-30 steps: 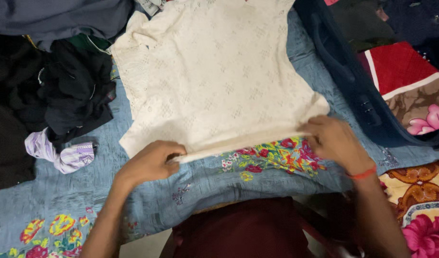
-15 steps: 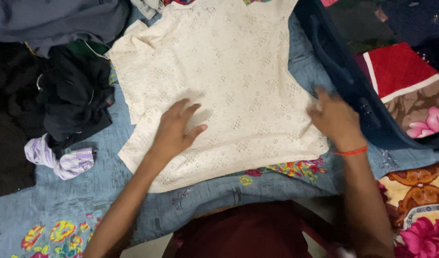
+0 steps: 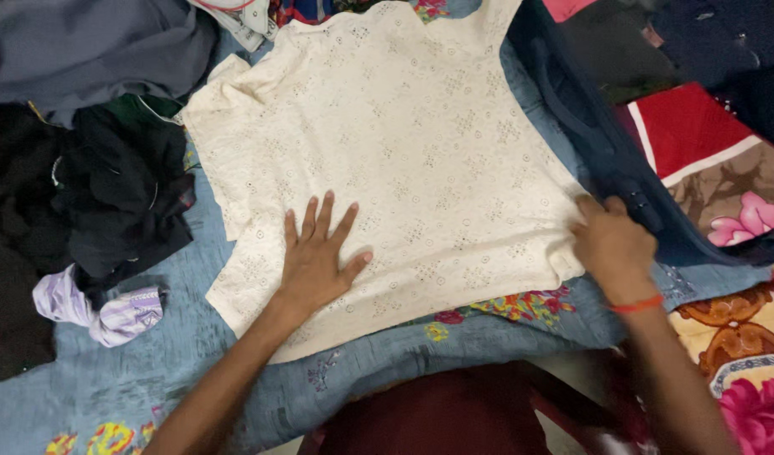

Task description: The person folds a pink top and places it into a suitcase, then repeats the process with a white patterned top and a pair of white trousers.

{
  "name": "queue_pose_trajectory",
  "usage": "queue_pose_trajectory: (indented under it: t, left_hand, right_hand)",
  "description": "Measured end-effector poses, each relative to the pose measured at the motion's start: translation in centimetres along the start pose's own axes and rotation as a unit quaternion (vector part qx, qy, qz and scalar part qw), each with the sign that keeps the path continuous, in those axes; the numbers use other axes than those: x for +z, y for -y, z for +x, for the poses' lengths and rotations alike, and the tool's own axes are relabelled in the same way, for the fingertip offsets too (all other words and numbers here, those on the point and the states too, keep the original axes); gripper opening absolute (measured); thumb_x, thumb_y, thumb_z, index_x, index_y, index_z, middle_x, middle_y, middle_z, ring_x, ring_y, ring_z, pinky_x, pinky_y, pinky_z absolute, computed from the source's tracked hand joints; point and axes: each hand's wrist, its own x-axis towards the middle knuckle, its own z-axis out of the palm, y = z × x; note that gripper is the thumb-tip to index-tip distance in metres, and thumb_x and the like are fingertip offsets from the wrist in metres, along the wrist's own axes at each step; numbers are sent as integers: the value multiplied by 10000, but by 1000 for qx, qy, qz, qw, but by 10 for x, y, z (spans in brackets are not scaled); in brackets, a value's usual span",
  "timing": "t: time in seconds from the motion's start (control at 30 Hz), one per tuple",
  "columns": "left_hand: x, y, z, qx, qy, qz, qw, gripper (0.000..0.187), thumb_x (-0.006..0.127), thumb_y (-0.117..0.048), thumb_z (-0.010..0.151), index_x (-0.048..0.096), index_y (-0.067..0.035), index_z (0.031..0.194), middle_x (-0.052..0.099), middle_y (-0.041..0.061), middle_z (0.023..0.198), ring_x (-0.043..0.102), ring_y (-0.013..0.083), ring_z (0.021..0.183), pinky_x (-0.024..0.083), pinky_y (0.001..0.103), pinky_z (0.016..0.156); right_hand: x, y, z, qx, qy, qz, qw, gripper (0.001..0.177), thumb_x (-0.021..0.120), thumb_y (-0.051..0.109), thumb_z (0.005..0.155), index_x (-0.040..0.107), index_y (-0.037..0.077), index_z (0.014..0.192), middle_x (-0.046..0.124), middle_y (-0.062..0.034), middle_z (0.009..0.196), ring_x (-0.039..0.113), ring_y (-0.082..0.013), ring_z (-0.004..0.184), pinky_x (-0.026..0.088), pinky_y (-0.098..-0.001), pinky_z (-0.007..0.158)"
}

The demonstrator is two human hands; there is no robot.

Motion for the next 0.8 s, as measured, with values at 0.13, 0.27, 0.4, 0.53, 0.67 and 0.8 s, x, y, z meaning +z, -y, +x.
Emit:
queue_pose_trajectory:
  t: [0.13,0.27,0.4,0.53,0.67,0.8]
  left_hand:
    - [0,0,-1,0,2,1,1000,813,500,-647,943,357,-175,1589,184,254,1659,110,442,1540,-20,653,1189]
    - [-5,-1,3,3,5,4,1000,815,522,-640,932,363,-162,1573,195,278,1642,114,458,1521,5,656,1178]
    - [-20,-1,13,3,7,9,1000,826,568,-627,902,405,-141,1551,281,312,1583,224,481,1459,113,670,1150]
    - [-42,16,45,-23,88,-36,995,624,680,-445,873,584,-124,1400,533,207,1393,503,381,1251,391,528,1034]
    - [-55,50,92,-98,129,-209,964,419,749,-331,864,715,-106,1216,735,147,1086,714,275,875,563,387,792]
    - [-53,104,150,-76,-3,-188,979,314,733,-211,859,737,-51,1128,735,169,1028,720,295,745,567,414,714]
  right_hand:
    - [0,-24,-4,64,103,-83,989,512,704,296,823,610,247,1324,731,-221,1072,720,-473,909,577,-588,754]
    - [-8,-18,-16,80,112,-139,981,394,604,242,965,643,274,1356,770,-207,1014,752,-445,886,601,-557,772]
    - [-41,18,-6,24,54,-81,995,582,713,331,836,611,252,1404,748,-197,992,738,-411,863,588,-530,739]
    - [-58,73,40,-26,45,-49,997,589,747,376,833,616,225,1387,734,-187,946,725,-402,809,574,-519,674]
    - [-55,114,103,-114,18,-17,993,600,748,357,813,621,176,1371,735,-184,923,723,-385,808,576,-503,663]
    - [-26,143,204,-263,-52,58,962,509,723,308,842,650,151,1321,734,-173,917,705,-370,850,543,-516,690]
